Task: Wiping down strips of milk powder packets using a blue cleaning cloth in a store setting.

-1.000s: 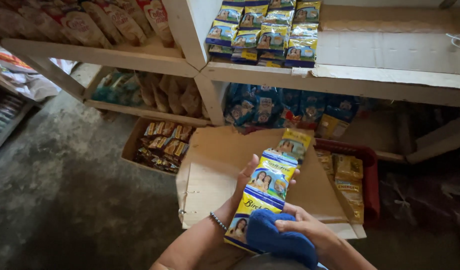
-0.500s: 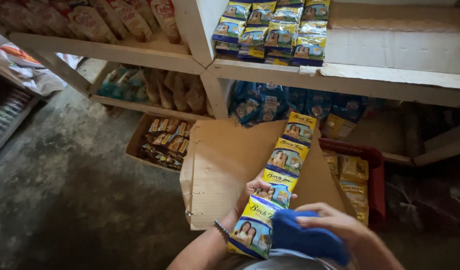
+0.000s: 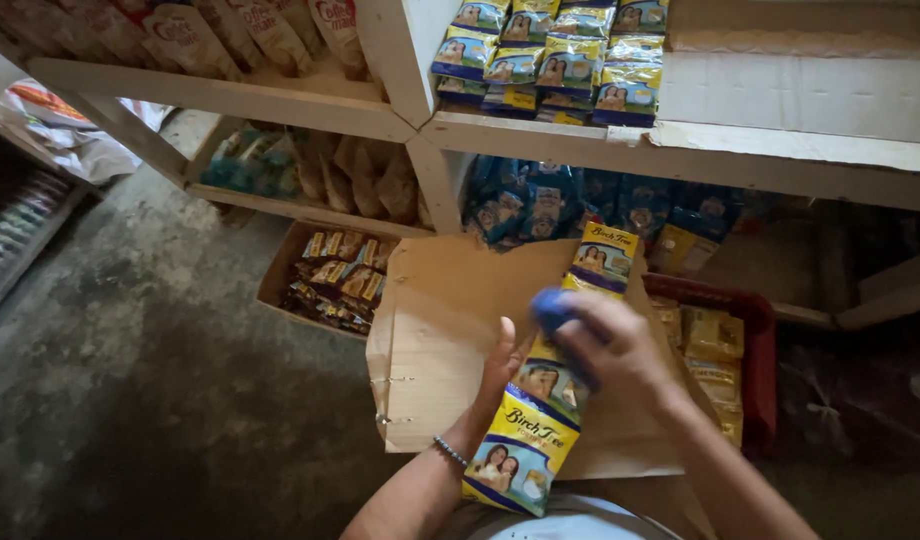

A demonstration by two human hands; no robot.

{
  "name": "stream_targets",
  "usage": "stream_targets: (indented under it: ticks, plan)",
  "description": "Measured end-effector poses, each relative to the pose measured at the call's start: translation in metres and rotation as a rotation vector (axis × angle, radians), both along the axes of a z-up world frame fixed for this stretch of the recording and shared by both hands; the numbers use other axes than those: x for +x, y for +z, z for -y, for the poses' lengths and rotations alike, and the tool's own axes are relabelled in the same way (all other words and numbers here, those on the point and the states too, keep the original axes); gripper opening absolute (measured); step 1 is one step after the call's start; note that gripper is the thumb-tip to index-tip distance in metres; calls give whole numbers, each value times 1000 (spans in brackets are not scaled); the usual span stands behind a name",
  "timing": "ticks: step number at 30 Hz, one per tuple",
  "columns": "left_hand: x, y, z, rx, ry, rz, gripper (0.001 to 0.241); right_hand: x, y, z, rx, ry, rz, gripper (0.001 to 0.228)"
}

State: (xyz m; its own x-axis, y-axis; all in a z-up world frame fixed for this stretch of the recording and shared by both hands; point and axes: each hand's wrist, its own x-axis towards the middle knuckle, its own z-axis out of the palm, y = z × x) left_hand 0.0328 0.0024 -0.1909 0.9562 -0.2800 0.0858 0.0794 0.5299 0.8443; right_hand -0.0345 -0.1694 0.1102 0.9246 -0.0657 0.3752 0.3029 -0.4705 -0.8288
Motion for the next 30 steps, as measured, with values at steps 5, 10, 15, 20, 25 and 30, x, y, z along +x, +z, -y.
stream_targets:
  ticks: [5,10,15,20,25,30]
  plan:
    - [15,-53,12,493,149,-153,75,-9,-61,-27,-239,174,194,36]
    - [-22,127,6,-616,-408,-916,92,-47,-52,-54,-350,322,261,36]
    - [-14,36,2,-917,-629,-709,72,-27,-73,-46,-538,212,468,35]
    - [-5,71,7,-922,-600,-514,69,9,-76,-24,-577,68,552,35]
    - [-24,101,9,-532,-480,-711,88,49,-102,16,-611,-99,596,36]
    - [-33,130,17,-748,-326,-907,102,46,-105,20,-467,-254,297,44]
